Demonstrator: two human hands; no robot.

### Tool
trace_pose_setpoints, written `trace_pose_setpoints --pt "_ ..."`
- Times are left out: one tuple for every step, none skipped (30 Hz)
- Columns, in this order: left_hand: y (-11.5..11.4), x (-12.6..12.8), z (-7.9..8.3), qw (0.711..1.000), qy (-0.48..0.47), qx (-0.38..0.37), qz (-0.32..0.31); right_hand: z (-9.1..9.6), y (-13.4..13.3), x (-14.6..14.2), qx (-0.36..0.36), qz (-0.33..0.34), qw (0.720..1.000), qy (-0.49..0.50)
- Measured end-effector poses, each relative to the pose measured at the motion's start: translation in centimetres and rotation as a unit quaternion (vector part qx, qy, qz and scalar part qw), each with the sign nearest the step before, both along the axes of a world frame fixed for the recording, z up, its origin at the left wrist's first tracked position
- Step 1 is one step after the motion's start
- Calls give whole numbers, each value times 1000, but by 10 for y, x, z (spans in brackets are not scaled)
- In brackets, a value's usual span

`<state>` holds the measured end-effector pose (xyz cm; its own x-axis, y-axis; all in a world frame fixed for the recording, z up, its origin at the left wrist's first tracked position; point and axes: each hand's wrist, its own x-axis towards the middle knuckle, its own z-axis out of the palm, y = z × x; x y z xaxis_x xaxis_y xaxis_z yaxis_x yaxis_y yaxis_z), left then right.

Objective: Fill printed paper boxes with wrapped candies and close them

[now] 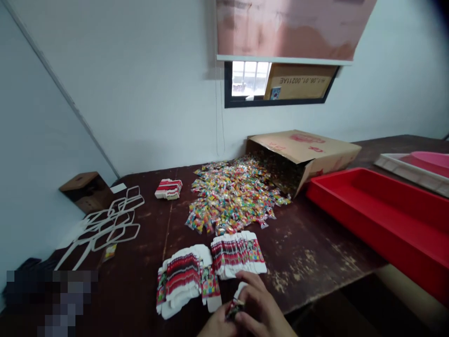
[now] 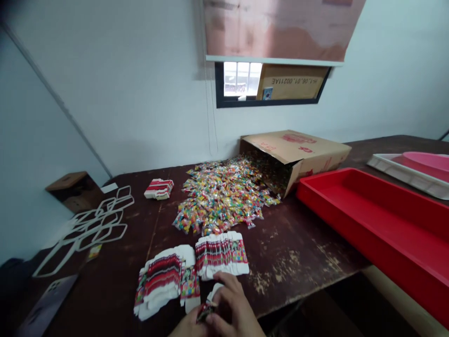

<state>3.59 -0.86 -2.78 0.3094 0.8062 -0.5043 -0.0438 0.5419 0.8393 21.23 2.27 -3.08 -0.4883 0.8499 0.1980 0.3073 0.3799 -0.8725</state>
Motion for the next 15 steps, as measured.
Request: trace_pose_setpoints --pt "-3 2 6 1000 -7 -5 -1 9 -3 -1 -43 8 999 18" --pt "-6 5 12 1000 -23 -7 -3 18 -6 -1 -83 24 996 35" --pt "-8 6 19 1000 -31 7 -4 27 -6 1 -118 47 991 50" --pt "-8 7 27 998 -49 10 -41 35 -5 3 -149 79 984 64" --pt "-8 8 34 994 -86 -2 -66 41 -3 7 -172 117 975 80" --pt "-6 8 39 989 -106 -12 -106 47 0 10 -185 155 966 96" --pt "-4 8 42 984 -113 -16 -134 50 3 14 -190 181 959 109" --pt "-2 8 42 985 -108 -6 -135 52 5 16 -187 187 957 119" --pt "1 9 40 989 -83 19 -118 52 6 18 -179 173 960 126" --pt "2 11 36 994 -47 54 -84 50 5 18 -170 141 966 133" --pt "4 12 30 995 -1 91 -46 46 3 16 -164 97 971 142" --pt "4 14 24 991 46 125 -13 41 0 14 -161 51 973 155" --pt "4 16 18 984 88 154 11 35 -3 10 -162 10 972 172" --pt "3 17 12 977 116 176 29 28 -7 7 -167 -22 967 192" --pt "1 18 8 972 129 191 48 22 -11 3 -180 -45 959 215"
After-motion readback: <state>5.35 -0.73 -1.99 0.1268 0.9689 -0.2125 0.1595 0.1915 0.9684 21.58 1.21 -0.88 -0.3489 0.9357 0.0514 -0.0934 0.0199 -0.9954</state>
